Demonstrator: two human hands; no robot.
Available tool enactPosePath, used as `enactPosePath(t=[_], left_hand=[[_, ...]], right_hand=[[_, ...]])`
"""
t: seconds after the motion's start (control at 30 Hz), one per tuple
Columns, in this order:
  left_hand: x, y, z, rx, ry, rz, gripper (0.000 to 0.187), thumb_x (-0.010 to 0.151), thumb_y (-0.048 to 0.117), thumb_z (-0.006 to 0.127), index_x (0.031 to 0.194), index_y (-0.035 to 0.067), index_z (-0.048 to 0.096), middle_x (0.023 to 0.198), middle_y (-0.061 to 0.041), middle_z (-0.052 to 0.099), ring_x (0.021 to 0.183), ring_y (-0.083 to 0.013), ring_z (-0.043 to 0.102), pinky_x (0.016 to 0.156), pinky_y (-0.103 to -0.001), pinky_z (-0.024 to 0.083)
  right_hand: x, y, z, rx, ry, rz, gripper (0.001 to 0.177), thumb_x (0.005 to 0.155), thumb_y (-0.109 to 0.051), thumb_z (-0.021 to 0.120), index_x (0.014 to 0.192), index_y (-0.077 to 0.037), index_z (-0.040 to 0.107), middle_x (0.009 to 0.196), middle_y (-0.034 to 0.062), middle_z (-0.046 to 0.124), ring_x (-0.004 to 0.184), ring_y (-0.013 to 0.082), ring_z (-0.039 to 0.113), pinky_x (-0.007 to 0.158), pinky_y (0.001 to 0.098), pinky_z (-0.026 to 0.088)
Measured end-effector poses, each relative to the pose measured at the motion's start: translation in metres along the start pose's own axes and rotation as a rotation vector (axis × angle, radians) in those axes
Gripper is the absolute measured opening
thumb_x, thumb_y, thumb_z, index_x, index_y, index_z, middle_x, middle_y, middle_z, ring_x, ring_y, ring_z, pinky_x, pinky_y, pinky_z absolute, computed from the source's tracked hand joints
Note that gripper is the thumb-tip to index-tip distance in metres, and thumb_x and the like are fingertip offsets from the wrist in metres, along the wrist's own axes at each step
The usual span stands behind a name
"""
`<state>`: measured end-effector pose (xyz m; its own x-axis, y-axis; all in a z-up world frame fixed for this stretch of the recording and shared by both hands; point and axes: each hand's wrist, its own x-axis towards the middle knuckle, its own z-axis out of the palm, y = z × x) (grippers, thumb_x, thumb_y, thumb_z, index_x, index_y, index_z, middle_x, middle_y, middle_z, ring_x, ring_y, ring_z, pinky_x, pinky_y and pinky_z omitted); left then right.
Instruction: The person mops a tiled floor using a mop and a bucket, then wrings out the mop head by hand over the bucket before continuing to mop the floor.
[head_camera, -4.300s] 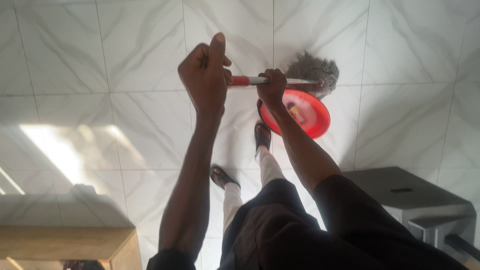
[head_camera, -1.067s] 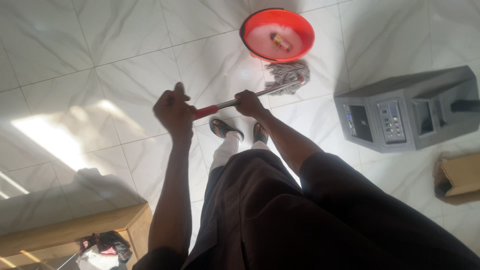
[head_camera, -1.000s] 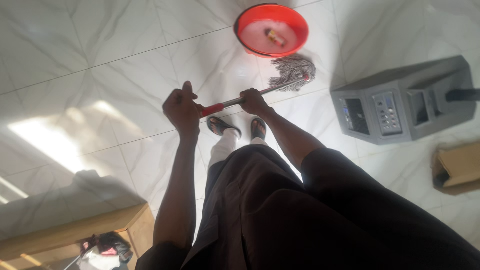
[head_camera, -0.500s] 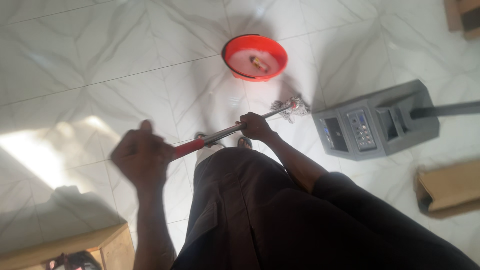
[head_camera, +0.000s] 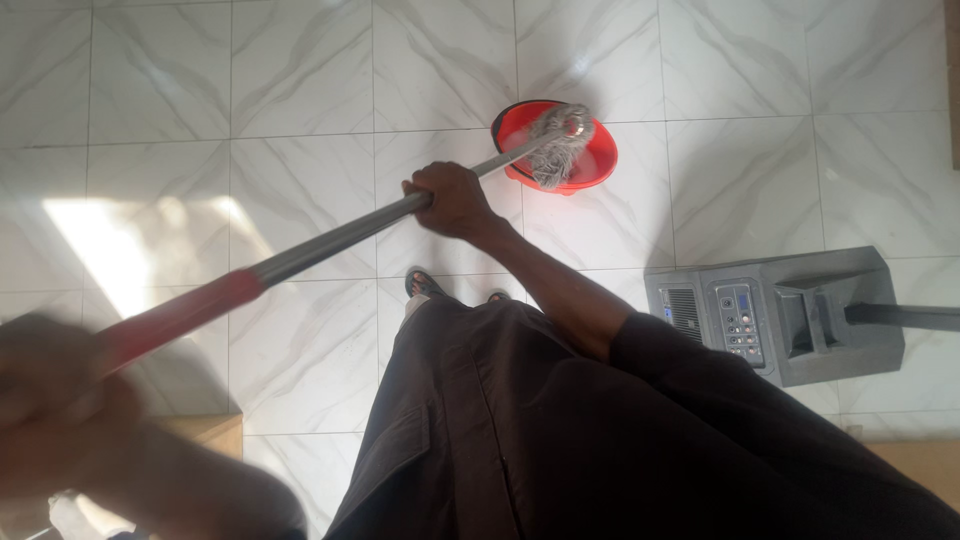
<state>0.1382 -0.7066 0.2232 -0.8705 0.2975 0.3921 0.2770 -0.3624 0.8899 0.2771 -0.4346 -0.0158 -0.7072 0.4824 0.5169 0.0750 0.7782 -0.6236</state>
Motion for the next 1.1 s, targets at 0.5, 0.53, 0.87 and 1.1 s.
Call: enactPosePath(t=[0.5,0.53,0.87,1.1], left_hand=[[0.021,-0.144,0.205,0.131,-0.385,-0.106,0.042,0.105,0.013,0.071,0.066,0.003,0.058,0.053,-0.001,0.053,0.039,-0.007,0.05,0.036,-0.025,0.031],[0.031,-0.147,0.205,0.135,-0.39,-0.107,0.042,0.105,0.013,0.071,0.066,0.003,0.058,0.053,-0.001,0.053,0.039,-0.007,0.05,0.036,-0.025,0.031],[0.061,-0.149,0.206,0.046,-0.601,-0.133,0.043,0.109,0.003,0.07,0.071,0.002,0.053,0.067,-0.01,0.064,0.043,-0.0147,0.054,0.038,-0.03,0.038],[0.033,-0.14,0.205,-0.089,-0.76,-0.224,0.045,0.106,-0.001,0.072,0.068,0.001,0.047,0.066,-0.009,0.058,0.041,-0.0144,0.043,0.038,-0.032,0.037]], right_hand=[[-0.095,0.237,0.072,0.031,-0.028,0.57,0.017,0.087,-0.013,0.064,0.074,-0.004,0.06,0.073,0.0203,0.063,0.07,0.0403,0.062,0.063,0.0485,0.047],[-0.092,0.235,0.077,0.035,-0.025,0.575,0.017,0.087,-0.013,0.064,0.074,-0.004,0.06,0.073,0.0203,0.063,0.07,0.0403,0.062,0.063,0.0485,0.047],[-0.117,0.174,0.066,-0.087,0.075,0.772,0.018,0.083,-0.023,0.07,0.077,-0.007,0.065,0.076,0.0178,0.068,0.08,0.0429,0.065,0.071,0.0544,0.05],[-0.174,0.143,0.06,-0.105,0.2,0.907,0.018,0.083,-0.027,0.072,0.084,-0.009,0.07,0.082,0.0166,0.071,0.085,0.0394,0.068,0.076,0.0512,0.052]])
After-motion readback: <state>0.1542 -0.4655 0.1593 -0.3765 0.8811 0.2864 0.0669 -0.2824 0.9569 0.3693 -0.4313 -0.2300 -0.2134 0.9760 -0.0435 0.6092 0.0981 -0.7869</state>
